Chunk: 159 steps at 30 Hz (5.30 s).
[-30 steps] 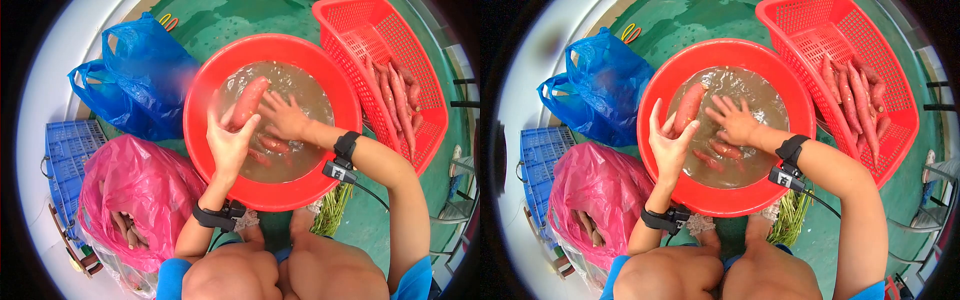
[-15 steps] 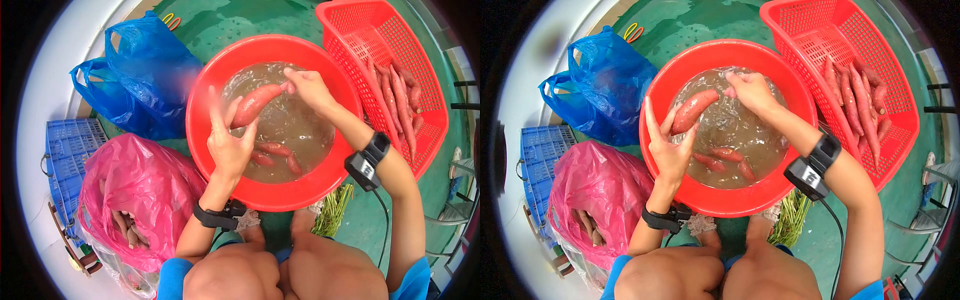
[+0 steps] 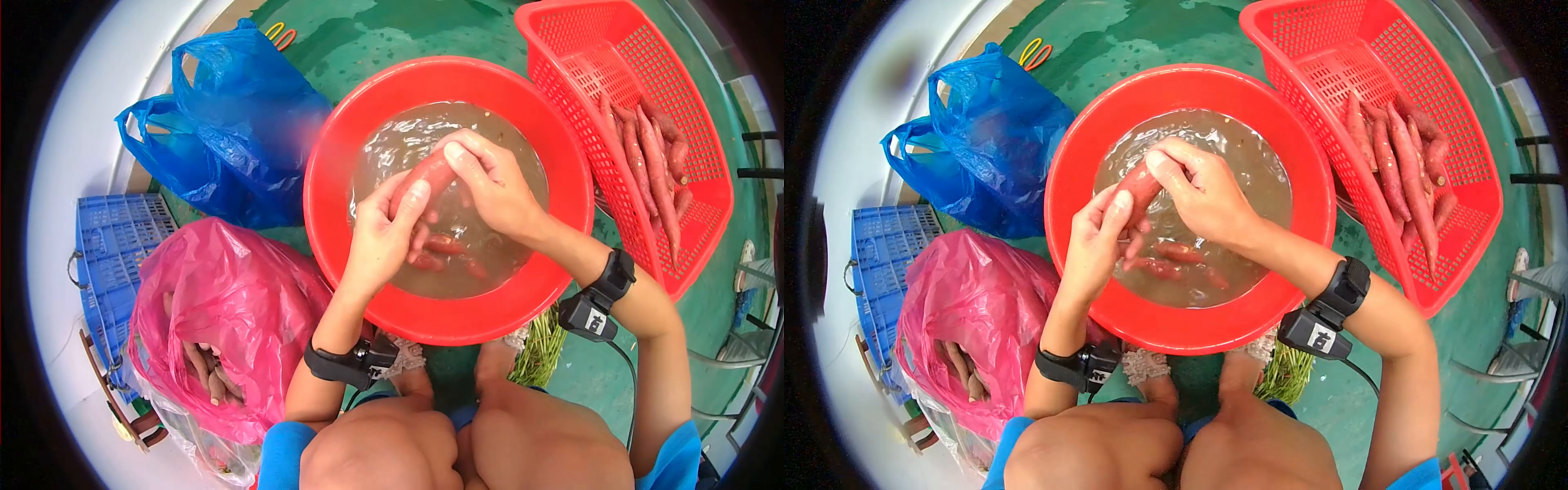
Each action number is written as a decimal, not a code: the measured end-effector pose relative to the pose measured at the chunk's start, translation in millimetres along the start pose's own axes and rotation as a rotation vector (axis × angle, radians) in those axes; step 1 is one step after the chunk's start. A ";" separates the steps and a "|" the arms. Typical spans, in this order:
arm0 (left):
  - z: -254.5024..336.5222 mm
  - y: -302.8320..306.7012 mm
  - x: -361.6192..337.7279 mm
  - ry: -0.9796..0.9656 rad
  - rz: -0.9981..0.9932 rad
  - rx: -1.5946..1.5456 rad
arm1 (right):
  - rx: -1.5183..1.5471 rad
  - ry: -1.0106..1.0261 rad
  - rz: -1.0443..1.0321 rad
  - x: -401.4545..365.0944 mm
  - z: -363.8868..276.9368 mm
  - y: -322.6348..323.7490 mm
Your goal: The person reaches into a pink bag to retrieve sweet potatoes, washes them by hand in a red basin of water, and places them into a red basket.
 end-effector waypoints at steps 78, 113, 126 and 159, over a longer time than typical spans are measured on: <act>-27.7 10.8 16.2 0.172 -0.135 -0.395 | 0.088 -0.328 -0.304 14.2 51.1 -11.6; -35.8 20.6 16.6 0.036 0.075 0.230 | -1.100 -0.580 -0.358 19.7 123.3 50.2; -40.5 28.9 25.6 0.048 0.197 0.516 | 0.118 -0.545 -0.540 30.9 59.7 5.1; -51.6 29.3 27.6 0.369 0.086 0.046 | 0.080 -0.938 -0.149 17.4 118.2 45.5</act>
Point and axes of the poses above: each hand's wrist, its own x-axis towards the middle knuckle, its own y-axis out of the back of the hand, z = x × y, the point moved 3 cm from there along x, towards the middle knuckle, and after that the axes turned 12 degrees about y, right-handed, at the moved point
